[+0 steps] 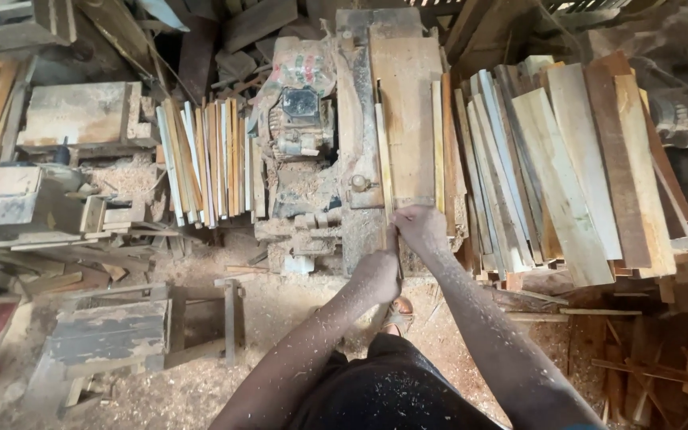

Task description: Cutting thin wooden strips using a table saw in a workshop environment.

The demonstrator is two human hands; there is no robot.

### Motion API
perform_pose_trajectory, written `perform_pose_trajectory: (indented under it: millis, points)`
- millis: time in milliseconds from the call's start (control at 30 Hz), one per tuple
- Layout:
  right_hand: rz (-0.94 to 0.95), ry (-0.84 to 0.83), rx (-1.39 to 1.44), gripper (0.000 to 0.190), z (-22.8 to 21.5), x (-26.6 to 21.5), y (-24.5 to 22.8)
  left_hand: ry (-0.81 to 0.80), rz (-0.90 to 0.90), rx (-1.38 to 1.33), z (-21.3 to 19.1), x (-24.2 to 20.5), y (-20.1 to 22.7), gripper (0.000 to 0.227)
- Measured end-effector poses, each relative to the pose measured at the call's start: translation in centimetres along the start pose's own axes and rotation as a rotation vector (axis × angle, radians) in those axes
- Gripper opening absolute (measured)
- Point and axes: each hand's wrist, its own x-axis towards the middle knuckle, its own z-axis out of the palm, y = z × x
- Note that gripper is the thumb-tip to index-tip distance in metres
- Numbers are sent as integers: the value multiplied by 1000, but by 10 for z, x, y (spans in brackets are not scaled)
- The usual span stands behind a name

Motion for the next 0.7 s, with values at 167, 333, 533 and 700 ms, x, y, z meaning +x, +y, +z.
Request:
perform_pose_trajectory:
  millis: [167, 333, 533, 700]
  points:
    - [12, 57, 167, 16, 28, 37, 4, 20, -29, -14, -37, -1, 13, 56]
    - [5, 79, 207, 15, 28, 58, -5, -34, -80, -92, -10, 54, -23, 108]
    - [-16, 125, 191, 15, 15, 69, -26, -39, -83, -102, -11, 87, -40, 112]
    - [-19, 116, 200, 16, 11, 83, -36, 8, -88, -40, -35, 86, -31, 81]
